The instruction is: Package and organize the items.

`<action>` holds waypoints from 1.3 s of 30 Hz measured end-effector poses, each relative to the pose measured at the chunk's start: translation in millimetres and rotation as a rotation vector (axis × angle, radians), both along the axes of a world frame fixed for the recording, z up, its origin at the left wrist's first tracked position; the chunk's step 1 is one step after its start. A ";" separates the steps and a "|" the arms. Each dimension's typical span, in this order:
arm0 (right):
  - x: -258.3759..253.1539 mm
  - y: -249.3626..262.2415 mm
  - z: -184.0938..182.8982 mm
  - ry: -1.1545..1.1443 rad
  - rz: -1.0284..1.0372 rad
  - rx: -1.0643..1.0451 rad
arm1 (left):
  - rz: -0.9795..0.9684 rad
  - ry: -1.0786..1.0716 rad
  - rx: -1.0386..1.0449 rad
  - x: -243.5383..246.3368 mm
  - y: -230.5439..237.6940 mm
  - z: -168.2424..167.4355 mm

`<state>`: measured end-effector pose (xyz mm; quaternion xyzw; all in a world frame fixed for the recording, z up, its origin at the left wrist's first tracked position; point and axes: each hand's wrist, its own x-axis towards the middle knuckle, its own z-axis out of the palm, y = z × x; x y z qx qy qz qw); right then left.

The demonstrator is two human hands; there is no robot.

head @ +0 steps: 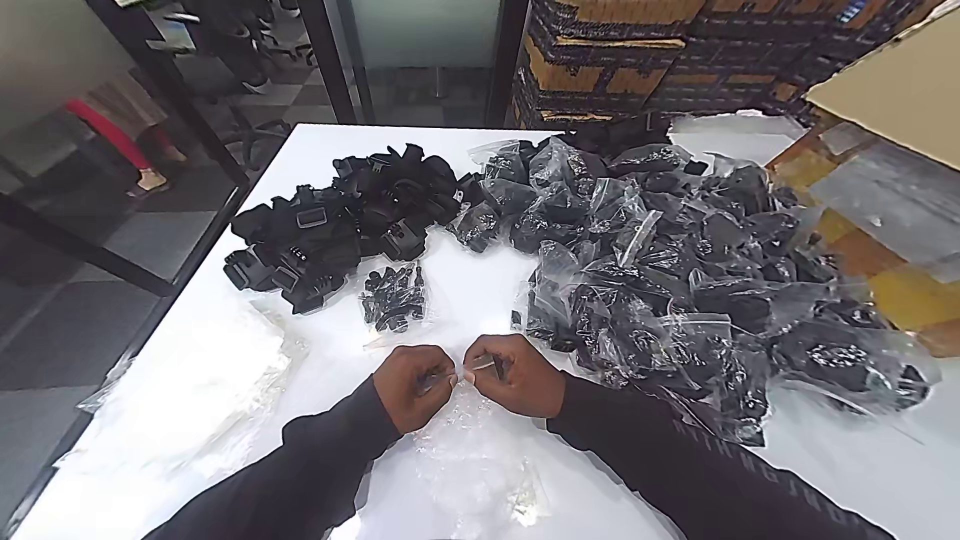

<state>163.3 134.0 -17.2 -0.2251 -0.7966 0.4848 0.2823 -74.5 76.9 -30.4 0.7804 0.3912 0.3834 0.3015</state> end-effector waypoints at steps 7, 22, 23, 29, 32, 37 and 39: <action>1.4 0.7 1.3 0.020 -0.028 -0.062 | 0.038 -0.045 -0.050 0.2 -0.2 0.4; 0.5 -0.3 2.0 0.020 -0.016 -0.054 | 0.029 -0.076 -0.034 0.1 1.8 -3.5; 0.9 -0.3 1.7 0.018 -0.016 -0.051 | 0.026 -0.078 -0.042 0.1 1.7 -3.8; 2.2 1.0 -0.5 0.024 0.010 0.008 | 0.013 -0.026 -0.031 0.2 1.3 -1.1; 1.6 1.7 -1.1 0.037 0.010 -0.016 | 0.020 -0.020 -0.002 -0.2 1.7 -1.7; 1.5 1.2 0.8 0.052 -0.026 -0.074 | 0.034 -0.037 -0.005 -0.2 2.7 -3.0; 1.9 1.0 0.9 0.051 -0.029 -0.076 | 0.034 -0.038 -0.012 0.0 2.4 -2.6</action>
